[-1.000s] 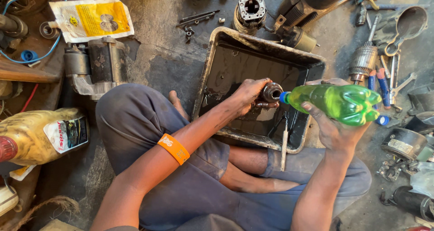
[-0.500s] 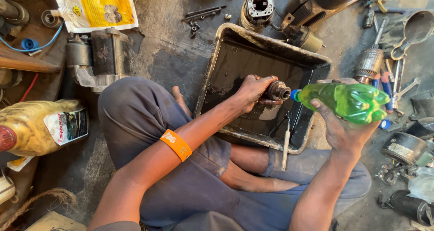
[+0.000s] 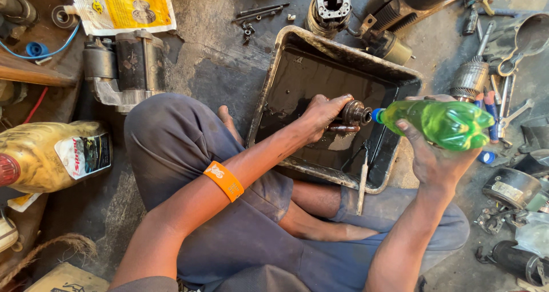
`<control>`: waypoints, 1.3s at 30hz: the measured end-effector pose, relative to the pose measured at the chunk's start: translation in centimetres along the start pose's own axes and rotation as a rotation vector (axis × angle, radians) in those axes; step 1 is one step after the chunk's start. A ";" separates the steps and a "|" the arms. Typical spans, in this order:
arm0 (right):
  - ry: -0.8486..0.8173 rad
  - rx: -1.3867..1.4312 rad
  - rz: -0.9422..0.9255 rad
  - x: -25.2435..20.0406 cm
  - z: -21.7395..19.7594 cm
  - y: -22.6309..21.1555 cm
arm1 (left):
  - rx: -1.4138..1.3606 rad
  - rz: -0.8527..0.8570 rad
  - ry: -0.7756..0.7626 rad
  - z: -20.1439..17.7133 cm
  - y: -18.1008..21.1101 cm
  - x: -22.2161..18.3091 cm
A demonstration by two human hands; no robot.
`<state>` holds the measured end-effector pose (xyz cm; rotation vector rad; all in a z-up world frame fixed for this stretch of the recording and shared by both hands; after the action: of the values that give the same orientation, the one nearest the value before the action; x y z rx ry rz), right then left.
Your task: The person scrubs a small cylindrical mechanical part with a brush in a tray of dark liquid, then pours a clear liquid from a green plastic bottle onto the part to rinse it. The person handles the part and brush by hand while sitting on the floor.
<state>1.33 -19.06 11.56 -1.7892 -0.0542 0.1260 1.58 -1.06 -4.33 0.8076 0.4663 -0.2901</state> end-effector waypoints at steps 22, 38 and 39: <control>0.122 0.113 0.015 0.2 -1.2 1.6 | -0.017 -0.020 0.002 -0.3 -1.1 0.6; 0.063 0.054 -0.113 -0.5 -2.0 0.8 | 0.101 0.128 -0.139 0.0 -0.7 1.5; 0.050 0.062 -0.118 -0.7 -2.3 0.5 | 0.062 0.130 -0.171 0.0 -0.7 1.6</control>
<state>0.92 -21.49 11.57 -1.7216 -0.1185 -0.0015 2.64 -1.67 -5.57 0.8611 0.2442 -0.2517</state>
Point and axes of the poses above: each hand's wrist, its own x-axis towards the middle knuckle, its own z-axis out of the palm, y = z × x, the point moved 3 cm from there along x, towards the middle knuckle, and after that the axes turned 14 degrees about z, right-handed, at the moved point
